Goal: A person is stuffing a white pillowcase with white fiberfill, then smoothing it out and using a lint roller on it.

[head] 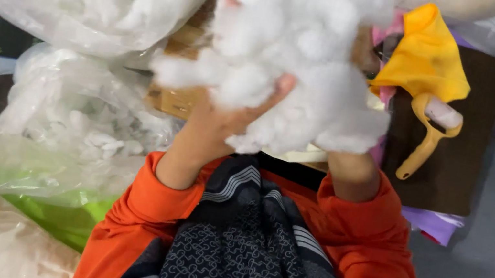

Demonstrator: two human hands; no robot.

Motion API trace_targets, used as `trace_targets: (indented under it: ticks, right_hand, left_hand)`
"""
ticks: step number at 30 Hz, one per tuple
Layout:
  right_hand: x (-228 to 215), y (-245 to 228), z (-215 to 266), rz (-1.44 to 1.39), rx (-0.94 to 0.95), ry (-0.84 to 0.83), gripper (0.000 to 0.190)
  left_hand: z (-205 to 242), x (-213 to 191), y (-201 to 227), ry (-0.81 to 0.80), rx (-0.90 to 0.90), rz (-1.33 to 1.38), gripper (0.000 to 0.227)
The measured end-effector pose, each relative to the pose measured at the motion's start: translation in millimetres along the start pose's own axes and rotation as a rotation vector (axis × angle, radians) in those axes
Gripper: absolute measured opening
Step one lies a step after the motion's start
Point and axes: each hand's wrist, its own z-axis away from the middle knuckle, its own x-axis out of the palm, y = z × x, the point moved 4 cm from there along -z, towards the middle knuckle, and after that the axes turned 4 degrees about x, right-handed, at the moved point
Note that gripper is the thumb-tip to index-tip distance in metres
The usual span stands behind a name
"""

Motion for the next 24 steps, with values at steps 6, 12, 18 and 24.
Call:
trace_targets:
  ticks: [6,12,18,24]
  right_hand:
    - [-3,-4,17,-0.148,0.082,-0.017,0.062]
    - [-2,-1,23,-0.321,0.168,-0.079,0.069]
    - [-20,16,33,-0.512,0.259,-0.192,0.075]
    - [-48,-86,52,0.167,0.178,-0.193,0.094]
  left_hand:
    - [-18,110,-14,0.342,-0.049,0.708,0.049]
    - [-8,130,-34,0.242,-0.149,0.813,0.014]
    - [29,164,-56,0.17,-0.225,0.846,0.016]
    - [46,190,-74,0.049,-0.309,0.872,0.019]
